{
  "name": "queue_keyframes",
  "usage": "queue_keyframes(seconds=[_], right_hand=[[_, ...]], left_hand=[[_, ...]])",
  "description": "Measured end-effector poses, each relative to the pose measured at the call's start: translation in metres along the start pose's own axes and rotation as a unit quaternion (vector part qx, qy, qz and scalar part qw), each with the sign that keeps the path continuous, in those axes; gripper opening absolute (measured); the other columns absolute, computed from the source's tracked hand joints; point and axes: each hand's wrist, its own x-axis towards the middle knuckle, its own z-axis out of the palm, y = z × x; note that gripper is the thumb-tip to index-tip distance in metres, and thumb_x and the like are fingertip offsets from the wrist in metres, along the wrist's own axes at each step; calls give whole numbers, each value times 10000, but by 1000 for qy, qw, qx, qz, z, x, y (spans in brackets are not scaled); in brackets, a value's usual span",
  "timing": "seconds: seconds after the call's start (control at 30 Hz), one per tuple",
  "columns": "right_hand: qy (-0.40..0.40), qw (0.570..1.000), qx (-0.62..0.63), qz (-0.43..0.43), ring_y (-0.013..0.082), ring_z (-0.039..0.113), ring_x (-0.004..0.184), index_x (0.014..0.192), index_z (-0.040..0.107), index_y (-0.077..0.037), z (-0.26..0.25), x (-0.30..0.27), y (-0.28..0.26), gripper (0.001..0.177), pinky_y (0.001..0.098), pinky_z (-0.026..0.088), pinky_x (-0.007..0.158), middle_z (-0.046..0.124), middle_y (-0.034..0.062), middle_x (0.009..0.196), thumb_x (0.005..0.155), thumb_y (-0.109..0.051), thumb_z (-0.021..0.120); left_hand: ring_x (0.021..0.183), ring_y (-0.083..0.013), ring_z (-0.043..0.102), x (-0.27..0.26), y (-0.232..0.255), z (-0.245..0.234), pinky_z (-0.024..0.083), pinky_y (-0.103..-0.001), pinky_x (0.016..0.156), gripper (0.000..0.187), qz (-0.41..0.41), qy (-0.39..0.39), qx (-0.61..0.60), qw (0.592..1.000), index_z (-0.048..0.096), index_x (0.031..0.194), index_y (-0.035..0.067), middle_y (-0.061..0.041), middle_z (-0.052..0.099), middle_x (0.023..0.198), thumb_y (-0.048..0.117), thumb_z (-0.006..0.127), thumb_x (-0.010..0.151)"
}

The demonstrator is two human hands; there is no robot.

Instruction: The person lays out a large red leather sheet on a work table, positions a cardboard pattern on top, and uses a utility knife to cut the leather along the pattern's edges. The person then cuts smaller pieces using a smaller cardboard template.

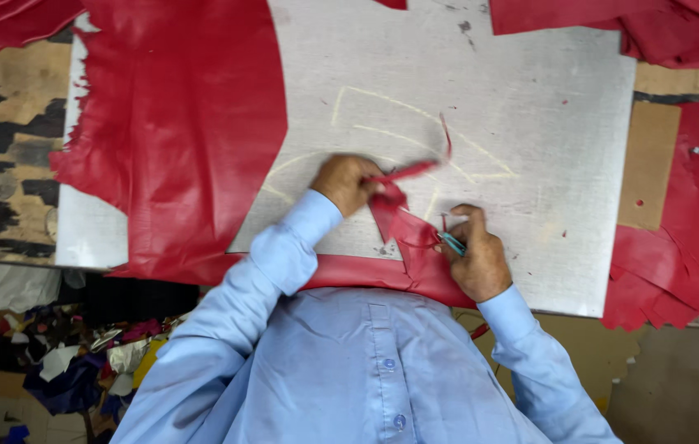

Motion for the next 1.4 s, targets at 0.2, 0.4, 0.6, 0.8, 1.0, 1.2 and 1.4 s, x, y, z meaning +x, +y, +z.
queue_keyframes(seconds=[0.2, 0.4, 0.6, 0.8, 1.0, 1.2, 1.4], right_hand=[[67, 968, 7, -241, 334, 737, 930, 1155, 731, -16, 12, 3, -25, 397, 374, 591, 790, 726, 191, 1053, 770, 74, 750], [106, 978, -69, -165, 335, 717, 875, 1073, 733, -16, -33, -19, 22, 316, 384, 562, 755, 714, 179, 1027, 764, 44, 761], [-256, 907, -319, 100, 277, 721, 1086, 1248, 729, -211, -117, -89, 82, 700, 371, 575, 927, 735, 88, 1179, 624, -384, 994], [9, 929, -353, 112, 282, 735, 1047, 1179, 748, -225, -77, -98, 73, 710, 405, 608, 883, 627, 60, 1370, 568, -533, 936], [77, 993, -88, -27, 268, 769, 941, 1054, 783, -109, -30, -80, 107, 256, 374, 615, 846, 776, 94, 1076, 817, -202, 767], [-116, 934, -304, 145, 253, 769, 997, 1087, 790, -151, -92, -109, 129, 410, 346, 604, 919, 787, 81, 1064, 701, -178, 924], [136, 984, -53, -102, 334, 701, 960, 1125, 724, -50, -3, -73, 74, 482, 395, 571, 834, 702, 161, 1100, 691, -191, 880]], left_hand=[[876, -172, 779, -50, 15, 68, 626, -307, 767, 323, 78, 22, -248, 966, 692, 1146, 102, -70, 787, 991, 130, 819, 850], [951, -150, 715, -89, -25, -34, 617, -303, 802, 469, 35, 192, -141, 971, 651, 1235, 99, -56, 729, 1139, 196, 889, 843], [1135, -413, 487, -201, -95, -163, 473, -493, 933, 765, -251, 373, 216, 867, 621, 1352, 48, -230, 537, 1288, 277, 994, 725], [1138, -398, 580, -230, -131, -147, 503, -466, 985, 971, -313, 344, 188, 865, 551, 1425, -12, -242, 537, 1300, 336, 981, 627], [917, -368, 696, -231, -140, -154, 566, -447, 847, 832, -337, 321, 173, 868, 588, 1279, -43, -230, 708, 1050, 352, 990, 667], [773, -274, 734, -235, -126, -156, 583, -401, 773, 529, -337, 299, 112, 886, 710, 1061, 5, -152, 765, 887, 329, 954, 721], [768, -222, 710, -228, -130, -148, 574, -371, 757, 374, -278, 329, 57, 900, 730, 1030, 40, -112, 765, 901, 224, 931, 773]])
